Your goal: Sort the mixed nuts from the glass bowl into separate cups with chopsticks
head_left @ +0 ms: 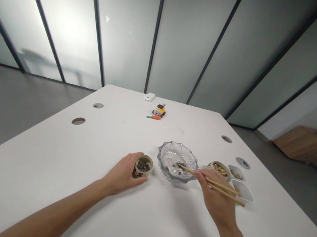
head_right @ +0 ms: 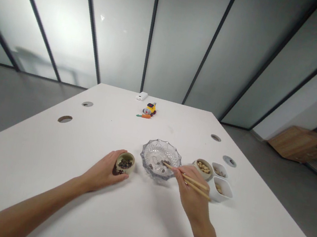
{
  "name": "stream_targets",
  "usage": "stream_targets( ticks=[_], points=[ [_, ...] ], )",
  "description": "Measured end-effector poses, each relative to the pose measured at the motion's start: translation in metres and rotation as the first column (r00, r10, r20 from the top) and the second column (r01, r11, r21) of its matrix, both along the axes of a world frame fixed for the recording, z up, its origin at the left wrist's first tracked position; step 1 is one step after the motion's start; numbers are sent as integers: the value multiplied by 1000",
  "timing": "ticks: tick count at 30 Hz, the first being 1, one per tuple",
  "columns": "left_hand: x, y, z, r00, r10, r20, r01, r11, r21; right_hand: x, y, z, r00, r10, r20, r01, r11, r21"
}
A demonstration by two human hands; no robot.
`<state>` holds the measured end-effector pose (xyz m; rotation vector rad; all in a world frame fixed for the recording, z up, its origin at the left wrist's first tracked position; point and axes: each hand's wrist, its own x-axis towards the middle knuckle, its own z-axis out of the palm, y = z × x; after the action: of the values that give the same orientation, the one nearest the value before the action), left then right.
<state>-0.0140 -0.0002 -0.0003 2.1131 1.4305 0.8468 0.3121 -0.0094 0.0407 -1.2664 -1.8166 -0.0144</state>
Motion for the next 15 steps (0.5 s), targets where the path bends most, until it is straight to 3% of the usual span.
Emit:
stream_targets(
  ticks=[8, 15],
  points=[
    [0, 0, -1, 1000, 0, -6, 0, 1000, 1, 3, 1, -2, 1000, 3, -10, -3, 1000, 18],
    [1, 0, -3, 1000, 3, -21, -3, 1000, 4, -6, -8, 6, 989, 24, -146, 3, 984, 180]
  ],
)
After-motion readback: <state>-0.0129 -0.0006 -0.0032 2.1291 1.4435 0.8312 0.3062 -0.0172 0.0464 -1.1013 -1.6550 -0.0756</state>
